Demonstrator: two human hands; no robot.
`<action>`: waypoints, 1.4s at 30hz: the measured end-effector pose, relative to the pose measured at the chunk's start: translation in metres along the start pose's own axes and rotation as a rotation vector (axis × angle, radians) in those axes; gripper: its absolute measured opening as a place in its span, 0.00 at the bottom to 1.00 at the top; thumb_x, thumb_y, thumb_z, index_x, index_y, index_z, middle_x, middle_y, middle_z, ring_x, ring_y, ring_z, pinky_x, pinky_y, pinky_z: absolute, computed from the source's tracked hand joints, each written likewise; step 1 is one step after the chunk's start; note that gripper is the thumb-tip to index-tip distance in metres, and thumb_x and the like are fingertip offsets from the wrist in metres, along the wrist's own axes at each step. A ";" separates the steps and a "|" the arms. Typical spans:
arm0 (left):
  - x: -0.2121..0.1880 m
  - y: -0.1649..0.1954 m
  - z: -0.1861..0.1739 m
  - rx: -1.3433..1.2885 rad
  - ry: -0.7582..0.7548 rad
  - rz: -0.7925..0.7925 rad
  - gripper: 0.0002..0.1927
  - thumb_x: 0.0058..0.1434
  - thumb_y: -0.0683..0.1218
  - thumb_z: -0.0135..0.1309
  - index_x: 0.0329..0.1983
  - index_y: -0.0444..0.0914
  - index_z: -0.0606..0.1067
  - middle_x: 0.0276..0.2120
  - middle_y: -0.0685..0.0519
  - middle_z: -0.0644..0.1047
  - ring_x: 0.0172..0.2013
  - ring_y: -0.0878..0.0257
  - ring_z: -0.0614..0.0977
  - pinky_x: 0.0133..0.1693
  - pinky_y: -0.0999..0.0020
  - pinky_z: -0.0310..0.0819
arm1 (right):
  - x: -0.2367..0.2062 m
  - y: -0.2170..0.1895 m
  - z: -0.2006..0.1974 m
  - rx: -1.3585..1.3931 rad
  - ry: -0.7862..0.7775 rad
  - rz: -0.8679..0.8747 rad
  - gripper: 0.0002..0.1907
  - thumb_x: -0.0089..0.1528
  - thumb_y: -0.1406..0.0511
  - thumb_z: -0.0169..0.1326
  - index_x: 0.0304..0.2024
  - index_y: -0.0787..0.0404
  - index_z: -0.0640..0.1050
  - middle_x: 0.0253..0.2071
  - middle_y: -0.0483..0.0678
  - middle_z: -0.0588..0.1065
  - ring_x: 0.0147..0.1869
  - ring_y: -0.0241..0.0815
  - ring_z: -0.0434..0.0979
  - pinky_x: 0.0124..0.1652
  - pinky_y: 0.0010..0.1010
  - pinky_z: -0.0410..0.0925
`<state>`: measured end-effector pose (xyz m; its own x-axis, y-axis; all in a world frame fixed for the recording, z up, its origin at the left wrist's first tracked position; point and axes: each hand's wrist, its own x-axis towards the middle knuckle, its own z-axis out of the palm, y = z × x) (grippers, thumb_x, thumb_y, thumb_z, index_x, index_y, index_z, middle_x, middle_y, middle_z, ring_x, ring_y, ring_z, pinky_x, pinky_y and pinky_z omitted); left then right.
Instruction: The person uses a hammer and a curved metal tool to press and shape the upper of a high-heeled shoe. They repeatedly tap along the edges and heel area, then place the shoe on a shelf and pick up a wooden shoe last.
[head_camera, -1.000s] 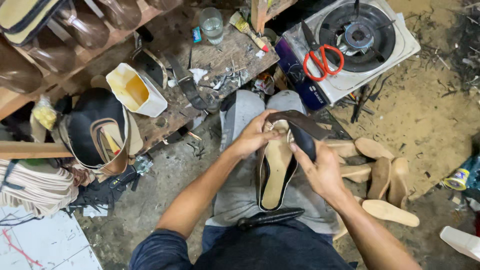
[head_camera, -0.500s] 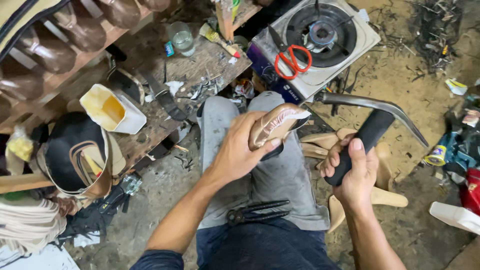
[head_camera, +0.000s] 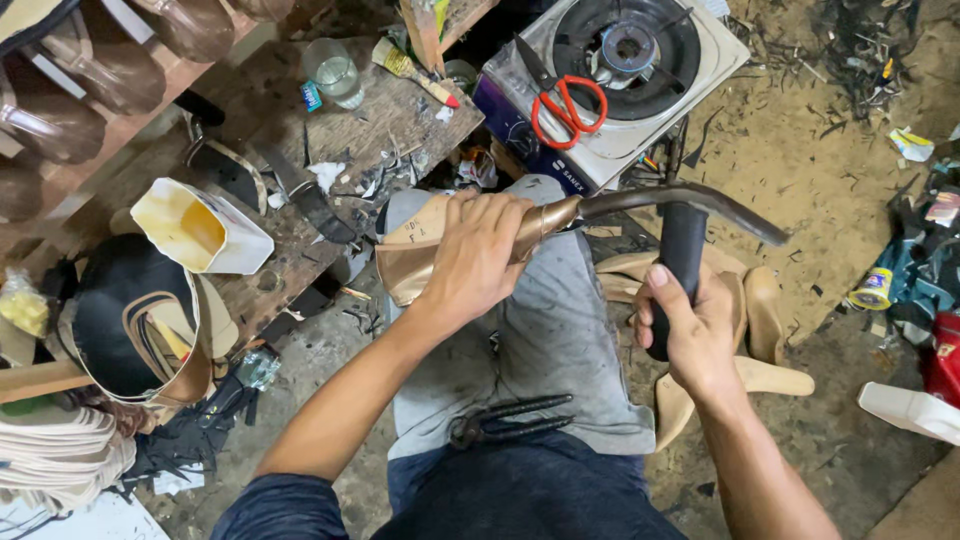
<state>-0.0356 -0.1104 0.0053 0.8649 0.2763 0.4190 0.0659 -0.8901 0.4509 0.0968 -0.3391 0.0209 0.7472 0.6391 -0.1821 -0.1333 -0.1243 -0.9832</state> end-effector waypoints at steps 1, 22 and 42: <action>0.001 0.000 0.000 -0.004 0.006 -0.001 0.32 0.46 0.42 0.66 0.56 0.34 0.70 0.50 0.46 0.75 0.55 0.49 0.74 0.61 0.46 0.58 | -0.001 0.001 0.001 -0.112 0.006 -0.087 0.16 0.72 0.58 0.51 0.36 0.63 0.69 0.25 0.48 0.70 0.22 0.37 0.70 0.24 0.32 0.66; 0.003 -0.005 -0.001 0.000 -0.052 -0.079 0.31 0.48 0.44 0.65 0.57 0.35 0.70 0.51 0.46 0.74 0.56 0.50 0.74 0.62 0.45 0.57 | -0.014 0.036 0.013 -0.641 -0.003 -0.277 0.09 0.62 0.69 0.61 0.41 0.67 0.75 0.23 0.45 0.71 0.24 0.34 0.68 0.26 0.27 0.64; 0.039 -0.080 -0.001 -0.491 -0.504 -0.340 0.29 0.53 0.53 0.67 0.50 0.35 0.69 0.39 0.42 0.81 0.42 0.52 0.83 0.44 0.58 0.75 | 0.034 0.044 0.054 -0.486 -0.023 -0.300 0.07 0.64 0.68 0.61 0.40 0.65 0.76 0.27 0.45 0.72 0.30 0.34 0.69 0.30 0.28 0.65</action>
<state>-0.0077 -0.0284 -0.0135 0.9661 0.2023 -0.1603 0.2417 -0.4917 0.8366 0.0811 -0.2821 -0.0291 0.6911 0.7160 0.0990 0.4011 -0.2660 -0.8766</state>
